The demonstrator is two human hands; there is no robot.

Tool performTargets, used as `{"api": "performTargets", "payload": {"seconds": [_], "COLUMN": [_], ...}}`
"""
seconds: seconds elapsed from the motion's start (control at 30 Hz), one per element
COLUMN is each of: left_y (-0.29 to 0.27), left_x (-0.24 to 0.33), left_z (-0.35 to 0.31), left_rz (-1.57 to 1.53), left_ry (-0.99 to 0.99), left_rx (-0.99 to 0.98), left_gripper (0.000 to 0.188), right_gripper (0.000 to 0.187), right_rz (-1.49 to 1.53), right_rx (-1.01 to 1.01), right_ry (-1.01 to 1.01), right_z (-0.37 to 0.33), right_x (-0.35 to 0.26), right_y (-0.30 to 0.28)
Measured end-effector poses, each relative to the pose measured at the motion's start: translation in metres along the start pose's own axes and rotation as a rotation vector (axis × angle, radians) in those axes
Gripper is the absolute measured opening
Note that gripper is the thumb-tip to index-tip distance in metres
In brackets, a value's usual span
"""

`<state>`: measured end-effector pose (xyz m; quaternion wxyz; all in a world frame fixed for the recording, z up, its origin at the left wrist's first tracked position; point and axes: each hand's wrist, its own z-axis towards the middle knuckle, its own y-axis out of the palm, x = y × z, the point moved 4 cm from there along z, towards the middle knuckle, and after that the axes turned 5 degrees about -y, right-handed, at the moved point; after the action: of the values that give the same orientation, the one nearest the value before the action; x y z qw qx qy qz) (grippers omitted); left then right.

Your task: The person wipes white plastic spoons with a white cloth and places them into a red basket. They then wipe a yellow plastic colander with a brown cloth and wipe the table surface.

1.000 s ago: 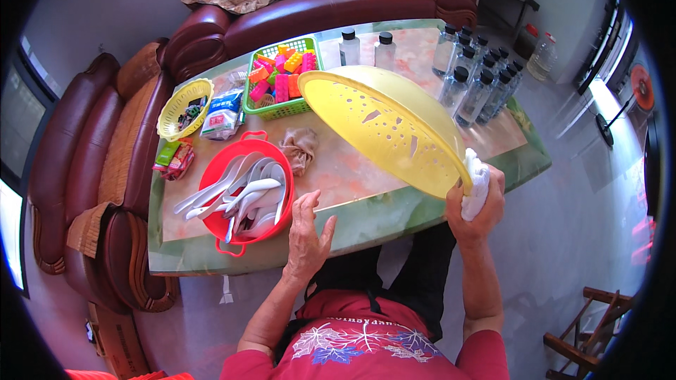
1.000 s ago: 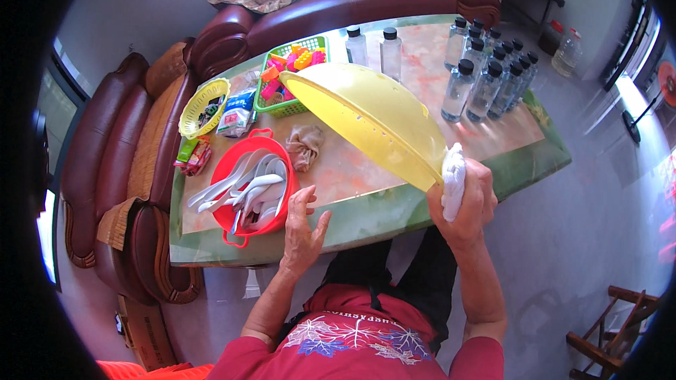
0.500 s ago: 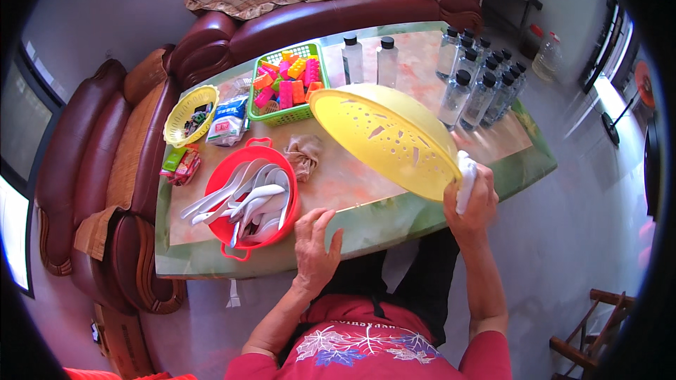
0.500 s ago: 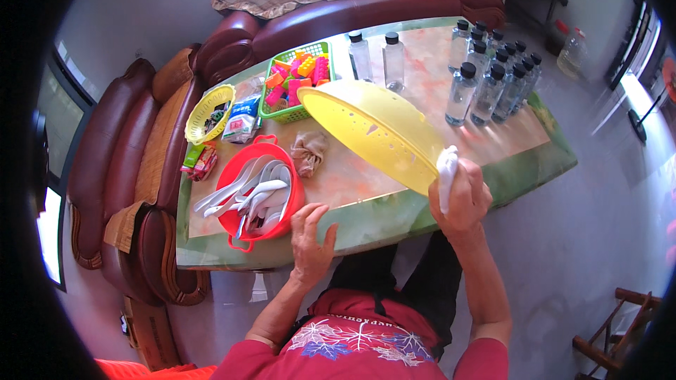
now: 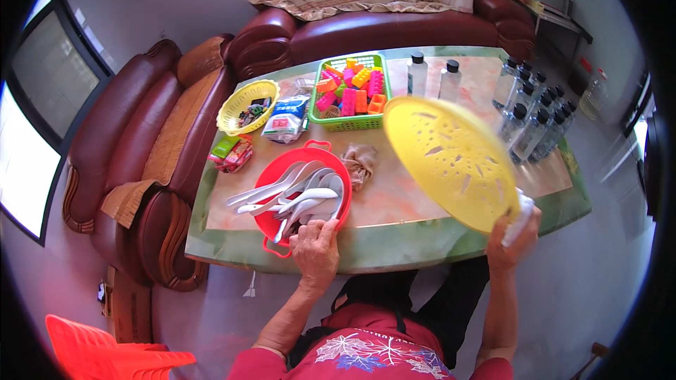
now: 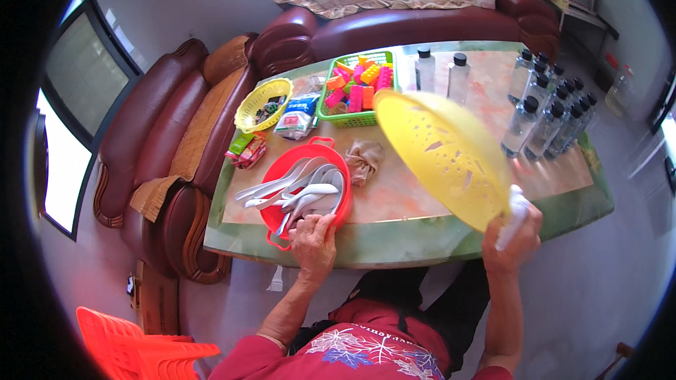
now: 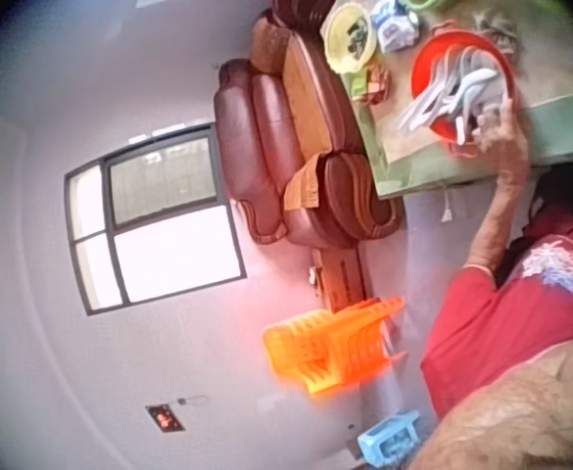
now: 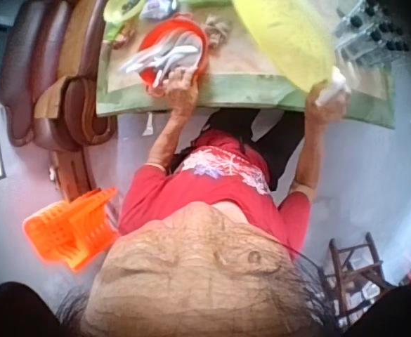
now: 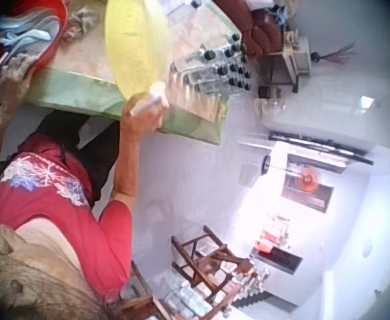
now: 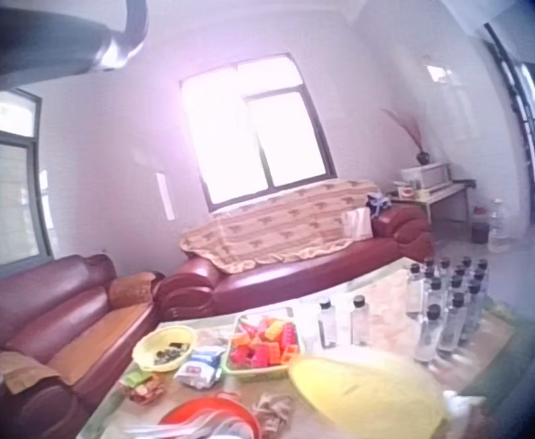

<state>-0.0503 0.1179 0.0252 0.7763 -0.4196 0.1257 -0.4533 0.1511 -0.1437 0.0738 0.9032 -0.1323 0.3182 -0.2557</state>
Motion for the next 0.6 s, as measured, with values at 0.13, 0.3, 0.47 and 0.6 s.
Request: {"api": "performTargets", "payload": {"seconds": [0.13, 0.3, 0.47, 0.6], "left_y": [0.003, 0.005, 0.006, -0.006], "left_x": [-0.009, -0.033, -0.057, -0.050], "left_z": [0.002, 0.013, 0.025, 0.023], "left_rz": [0.013, 0.042, 0.096, 0.034], "left_ry": [-0.053, -0.121, -0.135, -0.179], "left_rx": [-0.010, 0.016, 0.068, 0.203], "left_gripper": [0.023, 0.020, 0.020, 0.045], "right_gripper": [0.036, 0.043, 0.042, 0.038], "right_rz": [0.079, 0.015, 0.086, 0.048], "right_rx": [0.057, 0.098, 0.255, 0.176], "right_ry": [-0.242, -0.475, -0.523, -0.530], "right_z": [0.003, 0.003, 0.012, 0.010], "right_x": [-0.006, -0.016, -0.023, -0.015], "right_y": [-0.010, -0.012, -0.012, 0.004]}}
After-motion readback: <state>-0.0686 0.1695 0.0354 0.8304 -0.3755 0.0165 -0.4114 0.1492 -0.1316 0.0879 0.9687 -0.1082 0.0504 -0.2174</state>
